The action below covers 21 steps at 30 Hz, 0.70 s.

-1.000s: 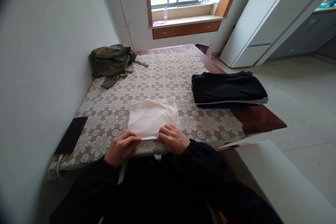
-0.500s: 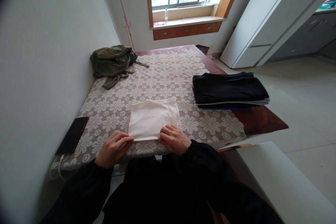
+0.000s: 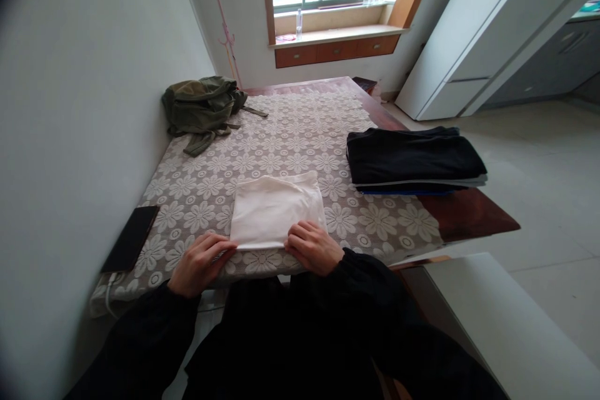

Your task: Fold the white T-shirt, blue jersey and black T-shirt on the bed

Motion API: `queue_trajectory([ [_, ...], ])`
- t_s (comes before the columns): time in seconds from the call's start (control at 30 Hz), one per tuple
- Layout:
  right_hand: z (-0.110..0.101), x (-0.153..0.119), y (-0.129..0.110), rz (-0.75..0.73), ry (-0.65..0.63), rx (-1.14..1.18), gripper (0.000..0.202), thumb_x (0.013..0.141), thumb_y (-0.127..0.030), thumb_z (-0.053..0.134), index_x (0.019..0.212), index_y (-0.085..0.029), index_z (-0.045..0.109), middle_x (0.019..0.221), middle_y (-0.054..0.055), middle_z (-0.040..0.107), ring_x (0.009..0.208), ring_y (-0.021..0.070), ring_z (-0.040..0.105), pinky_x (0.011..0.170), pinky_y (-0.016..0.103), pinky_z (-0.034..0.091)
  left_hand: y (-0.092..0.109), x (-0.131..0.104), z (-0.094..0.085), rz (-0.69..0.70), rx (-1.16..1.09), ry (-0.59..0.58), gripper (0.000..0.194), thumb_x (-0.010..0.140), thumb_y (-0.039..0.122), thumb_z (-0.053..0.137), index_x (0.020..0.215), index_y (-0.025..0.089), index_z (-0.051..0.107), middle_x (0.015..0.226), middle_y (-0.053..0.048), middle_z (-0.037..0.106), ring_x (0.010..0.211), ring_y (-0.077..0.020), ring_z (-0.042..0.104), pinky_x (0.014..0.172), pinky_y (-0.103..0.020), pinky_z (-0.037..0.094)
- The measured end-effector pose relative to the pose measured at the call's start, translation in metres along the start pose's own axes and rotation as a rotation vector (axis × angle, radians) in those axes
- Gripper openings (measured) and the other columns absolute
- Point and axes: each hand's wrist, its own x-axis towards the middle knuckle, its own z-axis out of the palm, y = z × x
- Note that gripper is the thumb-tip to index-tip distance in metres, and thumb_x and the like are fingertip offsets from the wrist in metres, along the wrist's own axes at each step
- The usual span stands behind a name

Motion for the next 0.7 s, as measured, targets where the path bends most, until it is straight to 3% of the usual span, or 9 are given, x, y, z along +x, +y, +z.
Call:
queue_trajectory([
  [0.47,-0.001,0.001,-0.001,-0.002,0.005,-0.013,0.017,0.104,-0.025,0.055,0.088,-0.021,0.060,0.090,0.005,0.066,0.082,0.0192,0.055,0.078,0.036,0.046,0.000,-0.004,-0.009,-0.063,-0.030,-0.034,0.009,0.096,0.019,0.062,0.092,0.023,0.068,0.090,-0.004,0.073,0.086,-0.0190,0.066,0.081,-0.034,0.055],
  [0.7,0.001,0.000,-0.001,0.003,0.005,-0.011,0.018,0.104,-0.026,0.054,0.087,-0.021,0.059,0.090,0.005,0.066,0.082,0.0194,0.054,0.079,0.036,0.046,0.006,-0.005,-0.015,-0.211,0.034,-0.097,0.005,0.089,0.020,0.064,0.085,0.023,0.063,0.085,-0.003,0.069,0.086,-0.0223,0.063,0.077,-0.036,0.051],
])
